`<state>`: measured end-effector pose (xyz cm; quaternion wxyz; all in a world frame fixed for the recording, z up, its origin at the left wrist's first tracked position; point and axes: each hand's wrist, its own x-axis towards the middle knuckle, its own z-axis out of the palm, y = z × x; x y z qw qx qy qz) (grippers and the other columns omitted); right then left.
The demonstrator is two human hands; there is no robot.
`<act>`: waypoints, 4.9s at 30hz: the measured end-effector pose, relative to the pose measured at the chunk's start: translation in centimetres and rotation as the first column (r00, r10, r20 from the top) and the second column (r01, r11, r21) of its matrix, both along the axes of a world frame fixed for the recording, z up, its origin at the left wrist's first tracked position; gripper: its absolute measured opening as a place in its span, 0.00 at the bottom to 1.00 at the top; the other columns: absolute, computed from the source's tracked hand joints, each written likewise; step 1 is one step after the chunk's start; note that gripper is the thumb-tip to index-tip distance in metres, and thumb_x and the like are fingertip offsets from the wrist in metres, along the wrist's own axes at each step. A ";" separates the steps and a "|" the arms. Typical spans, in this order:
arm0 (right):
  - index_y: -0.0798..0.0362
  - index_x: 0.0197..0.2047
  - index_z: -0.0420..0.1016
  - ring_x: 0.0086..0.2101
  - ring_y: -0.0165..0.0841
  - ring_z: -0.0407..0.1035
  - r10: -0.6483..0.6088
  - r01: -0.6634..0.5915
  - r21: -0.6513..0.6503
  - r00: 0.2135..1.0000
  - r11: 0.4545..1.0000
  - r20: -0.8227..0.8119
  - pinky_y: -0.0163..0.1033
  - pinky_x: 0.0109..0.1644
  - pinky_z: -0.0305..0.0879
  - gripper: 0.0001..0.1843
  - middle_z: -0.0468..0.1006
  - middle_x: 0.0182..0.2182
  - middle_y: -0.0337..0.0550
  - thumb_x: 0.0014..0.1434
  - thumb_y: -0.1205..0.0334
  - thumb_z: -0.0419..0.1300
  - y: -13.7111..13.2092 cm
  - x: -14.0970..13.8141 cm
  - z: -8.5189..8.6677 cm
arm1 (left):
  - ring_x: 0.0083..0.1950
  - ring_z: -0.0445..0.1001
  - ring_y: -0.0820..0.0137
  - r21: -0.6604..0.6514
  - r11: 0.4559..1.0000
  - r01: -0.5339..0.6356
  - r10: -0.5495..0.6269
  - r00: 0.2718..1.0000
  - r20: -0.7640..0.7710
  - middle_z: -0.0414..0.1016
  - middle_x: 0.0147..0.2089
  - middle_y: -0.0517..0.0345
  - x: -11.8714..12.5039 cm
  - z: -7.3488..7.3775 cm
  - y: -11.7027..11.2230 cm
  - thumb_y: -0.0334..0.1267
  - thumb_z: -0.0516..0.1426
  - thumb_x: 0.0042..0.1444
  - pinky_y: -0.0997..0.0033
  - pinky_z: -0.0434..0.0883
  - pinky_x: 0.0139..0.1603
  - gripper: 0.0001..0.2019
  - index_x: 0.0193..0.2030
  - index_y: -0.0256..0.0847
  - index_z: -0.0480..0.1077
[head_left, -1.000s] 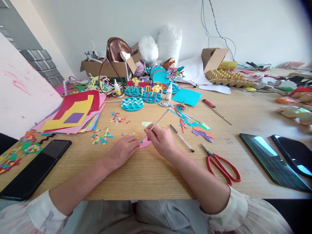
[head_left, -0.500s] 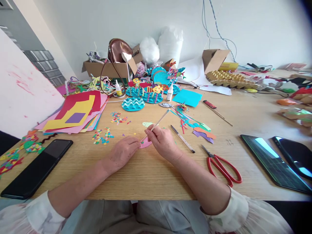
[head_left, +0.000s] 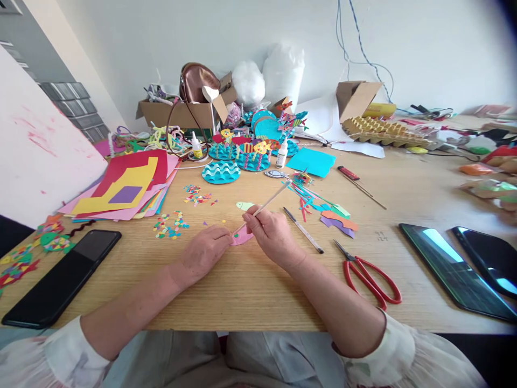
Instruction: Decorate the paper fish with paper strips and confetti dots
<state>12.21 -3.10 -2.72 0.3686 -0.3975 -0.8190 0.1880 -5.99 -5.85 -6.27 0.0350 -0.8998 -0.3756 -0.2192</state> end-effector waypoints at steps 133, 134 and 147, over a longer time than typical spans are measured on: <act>0.51 0.24 0.65 0.22 0.26 0.67 -0.084 0.097 0.127 0.991 0.987 -0.100 0.31 0.27 0.59 0.16 0.73 0.23 0.37 0.61 0.58 0.46 0.2 1.2 0.5 | 0.33 0.69 0.74 -0.460 0.787 -0.410 0.269 0.900 -0.342 0.72 0.32 0.59 -12.4 5.9 2.5 0.29 0.51 0.51 0.80 0.61 0.34 0.08 0.33 0.38 0.71; 0.51 0.24 0.65 0.22 0.26 0.67 -0.084 0.097 0.128 0.991 0.987 -0.100 0.31 0.27 0.59 0.16 0.73 0.23 0.37 0.61 0.58 0.46 0.2 1.2 0.5 | 0.33 0.69 0.74 -0.451 0.786 -0.423 0.281 0.894 -0.349 0.72 0.33 0.59 -12.3 5.9 2.6 0.29 0.51 0.51 0.80 0.61 0.34 0.08 0.34 0.38 0.71; 0.52 0.26 0.65 0.23 0.26 0.67 -0.082 0.094 0.120 0.992 0.988 -0.100 0.31 0.28 0.59 0.14 0.72 0.23 0.36 0.61 0.59 0.46 -0.3 1.0 1.0 | 0.31 0.67 0.74 -0.480 0.795 -0.371 0.231 0.917 -0.325 0.70 0.30 0.62 -12.8 4.6 3.5 0.25 0.50 0.47 0.80 0.59 0.31 0.09 0.29 0.39 0.70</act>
